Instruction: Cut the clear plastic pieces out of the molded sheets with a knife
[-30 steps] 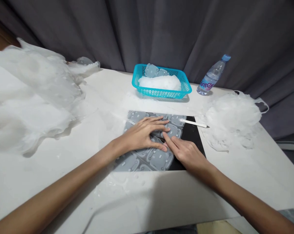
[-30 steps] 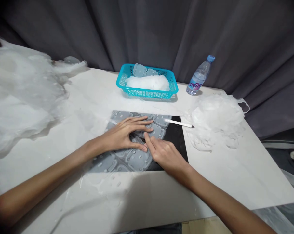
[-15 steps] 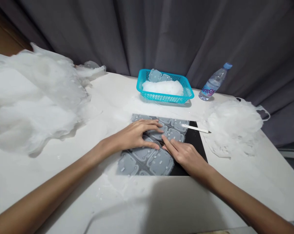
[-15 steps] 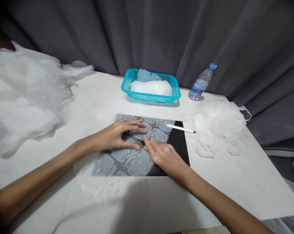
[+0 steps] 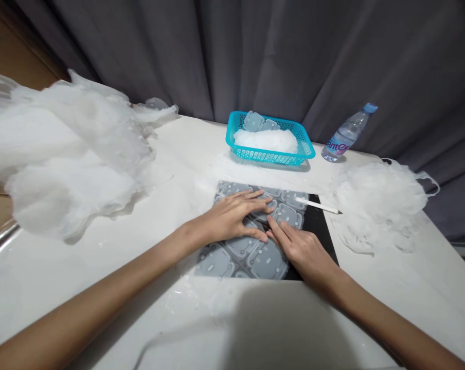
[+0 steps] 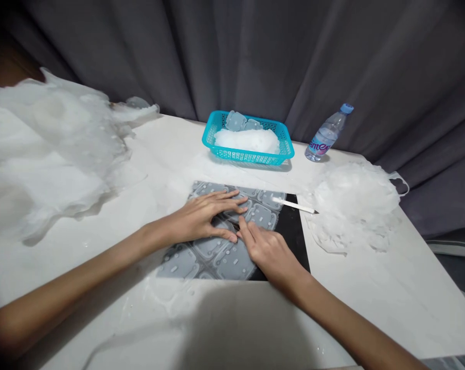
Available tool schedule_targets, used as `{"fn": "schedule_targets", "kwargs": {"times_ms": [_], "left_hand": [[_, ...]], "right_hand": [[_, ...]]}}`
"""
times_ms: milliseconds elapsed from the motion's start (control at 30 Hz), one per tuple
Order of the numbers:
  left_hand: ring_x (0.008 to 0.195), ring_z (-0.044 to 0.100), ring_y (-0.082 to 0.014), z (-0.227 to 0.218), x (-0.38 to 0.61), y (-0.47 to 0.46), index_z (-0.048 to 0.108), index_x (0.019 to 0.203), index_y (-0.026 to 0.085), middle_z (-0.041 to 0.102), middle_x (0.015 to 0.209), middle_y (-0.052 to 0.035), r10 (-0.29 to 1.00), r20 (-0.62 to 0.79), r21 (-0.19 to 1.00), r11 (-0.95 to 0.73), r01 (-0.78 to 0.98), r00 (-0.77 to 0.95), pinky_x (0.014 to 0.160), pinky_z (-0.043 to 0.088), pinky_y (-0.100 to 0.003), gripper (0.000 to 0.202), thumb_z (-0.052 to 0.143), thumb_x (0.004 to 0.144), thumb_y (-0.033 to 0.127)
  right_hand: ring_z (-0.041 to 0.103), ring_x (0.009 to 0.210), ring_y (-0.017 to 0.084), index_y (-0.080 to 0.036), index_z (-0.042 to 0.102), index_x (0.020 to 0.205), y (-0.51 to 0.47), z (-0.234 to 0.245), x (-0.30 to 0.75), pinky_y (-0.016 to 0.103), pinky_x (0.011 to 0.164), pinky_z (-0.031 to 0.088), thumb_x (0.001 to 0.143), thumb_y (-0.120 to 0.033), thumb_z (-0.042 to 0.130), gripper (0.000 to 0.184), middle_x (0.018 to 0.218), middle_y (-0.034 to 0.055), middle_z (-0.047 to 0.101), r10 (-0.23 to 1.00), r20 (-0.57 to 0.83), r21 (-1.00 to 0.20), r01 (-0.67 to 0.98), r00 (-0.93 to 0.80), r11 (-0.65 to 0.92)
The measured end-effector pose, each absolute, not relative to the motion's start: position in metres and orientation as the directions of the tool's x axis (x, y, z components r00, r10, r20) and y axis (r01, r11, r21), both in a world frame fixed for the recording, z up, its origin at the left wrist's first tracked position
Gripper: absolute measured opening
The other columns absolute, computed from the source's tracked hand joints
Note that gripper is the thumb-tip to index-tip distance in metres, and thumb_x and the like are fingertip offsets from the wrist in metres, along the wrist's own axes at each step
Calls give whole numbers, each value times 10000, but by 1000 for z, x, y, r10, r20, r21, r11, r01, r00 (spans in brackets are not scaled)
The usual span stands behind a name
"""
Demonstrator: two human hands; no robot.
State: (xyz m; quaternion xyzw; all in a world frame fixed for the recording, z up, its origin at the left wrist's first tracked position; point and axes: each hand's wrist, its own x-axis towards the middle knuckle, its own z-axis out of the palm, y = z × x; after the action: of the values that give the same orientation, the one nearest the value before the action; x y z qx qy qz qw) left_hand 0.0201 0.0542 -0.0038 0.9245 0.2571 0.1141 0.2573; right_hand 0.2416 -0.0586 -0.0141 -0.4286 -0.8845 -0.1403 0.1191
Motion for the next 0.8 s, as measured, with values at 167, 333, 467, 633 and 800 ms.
{"fn": "schedule_targets", "kwargs": {"times_ms": [167, 333, 467, 633, 800], "left_hand": [[1608, 267, -282, -9, 27, 45, 568, 1500, 266, 443, 1666, -34, 547, 83, 557, -718, 416, 833, 1338, 177, -467, 793, 640, 879, 754], [1604, 280, -279, -14, 34, 34, 573, 1488, 251, 438, 1669, -45, 572, 128, 563, -715, 415, 810, 1339, 184, -463, 799, 658, 864, 742], [1602, 284, -293, -15, 42, 24, 618, 1439, 225, 457, 1656, -65, 586, 140, 539, -721, 435, 798, 1340, 173, -484, 778, 701, 843, 718], [1599, 294, -307, -9, 42, 19, 557, 1485, 263, 477, 1648, -69, 625, 154, 592, -678, 435, 765, 1318, 235, -517, 814, 725, 827, 713], [1520, 444, -305, -1, 18, 44, 650, 1344, 267, 597, 1538, -88, 609, 133, 601, -677, 425, 782, 1214, 416, -479, 578, 695, 909, 645]], "right_hand": [[714, 702, 166, 5, 511, 1446, -62, -13, 249, 269, 568, 526, 1124, -150, 349, 393, 975, 134, 737, 725, 347, 117, 795, -594, 595], [725, 696, 164, -19, 549, 1418, -62, -11, 257, 260, 567, 509, 1133, -196, 373, 379, 951, 123, 737, 720, 343, 105, 787, -603, 608], [711, 648, 167, -39, 562, 1415, -65, -16, 261, 271, 544, 486, 1121, -245, 444, 378, 917, 99, 726, 721, 376, 87, 797, -582, 598], [715, 670, 170, -29, 580, 1379, -67, -16, 263, 270, 564, 492, 1128, -235, 404, 370, 925, 106, 731, 709, 389, 82, 788, -589, 610], [731, 695, 183, 2, 553, 1412, -61, -15, 263, 285, 559, 504, 1126, -242, 416, 400, 944, 113, 743, 706, 378, 106, 785, -599, 610]]}}
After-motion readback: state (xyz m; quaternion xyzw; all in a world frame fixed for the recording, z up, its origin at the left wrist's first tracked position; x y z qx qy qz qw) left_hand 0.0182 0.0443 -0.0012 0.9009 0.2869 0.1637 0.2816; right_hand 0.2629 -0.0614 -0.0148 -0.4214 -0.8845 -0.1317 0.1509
